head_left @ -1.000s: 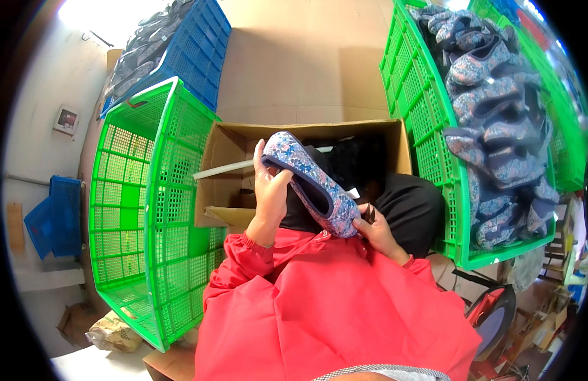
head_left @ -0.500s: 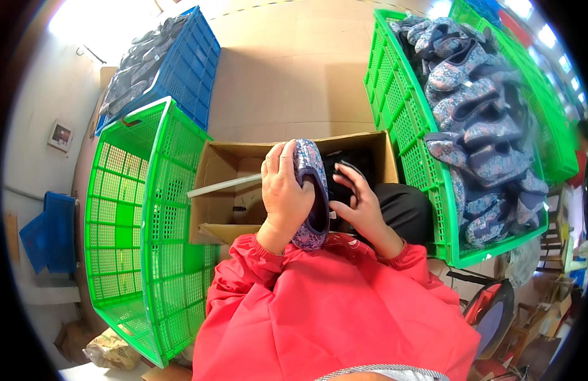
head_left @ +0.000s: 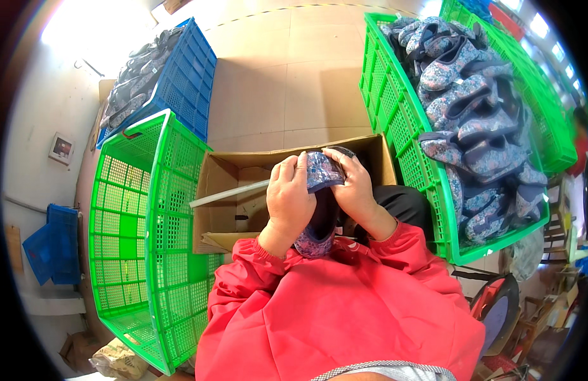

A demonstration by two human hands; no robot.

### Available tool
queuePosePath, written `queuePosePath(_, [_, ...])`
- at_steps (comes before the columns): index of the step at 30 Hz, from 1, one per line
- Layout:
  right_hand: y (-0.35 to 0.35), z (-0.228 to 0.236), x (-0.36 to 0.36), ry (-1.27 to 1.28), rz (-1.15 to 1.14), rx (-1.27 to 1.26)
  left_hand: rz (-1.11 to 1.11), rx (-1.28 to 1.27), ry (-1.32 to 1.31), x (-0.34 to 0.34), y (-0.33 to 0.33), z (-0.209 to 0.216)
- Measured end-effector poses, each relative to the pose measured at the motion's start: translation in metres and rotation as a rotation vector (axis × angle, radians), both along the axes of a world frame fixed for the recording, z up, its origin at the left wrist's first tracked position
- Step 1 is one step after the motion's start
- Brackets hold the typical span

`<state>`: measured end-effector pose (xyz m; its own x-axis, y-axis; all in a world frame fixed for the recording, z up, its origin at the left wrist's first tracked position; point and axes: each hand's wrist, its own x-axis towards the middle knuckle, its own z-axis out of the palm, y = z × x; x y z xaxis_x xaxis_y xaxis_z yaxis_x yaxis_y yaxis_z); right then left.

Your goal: The person sits on the floor with a cardboard box on their lap, using scissors to trim excess fabric and threads from the edges of floral-patterned slippers. They handle the slippers one by one, cutting loose material and then placing the finished items into a green plastic crate.

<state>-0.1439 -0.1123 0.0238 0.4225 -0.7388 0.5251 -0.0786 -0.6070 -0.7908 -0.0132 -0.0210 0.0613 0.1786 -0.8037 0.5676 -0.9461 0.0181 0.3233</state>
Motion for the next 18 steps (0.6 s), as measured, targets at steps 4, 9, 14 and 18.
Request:
queuePosePath(4, [-0.004,0.005,-0.015,0.162,0.063,-0.017,-0.060,-0.020,-0.049,0.003,-0.007,-0.012])
queuePosePath(9, [-0.008,0.017,-0.038,0.361,0.223,-0.050,-0.278,0.021,-0.124,0.016,-0.001,-0.022])
queuePosePath(14, [-0.012,0.009,-0.047,0.270,0.510,-0.012,-0.427,0.266,0.129,0.019,0.024,-0.010])
queuePosePath(18, [-0.014,0.001,-0.053,0.220,0.980,0.771,-0.412,0.713,0.874,0.021,0.043,-0.006])
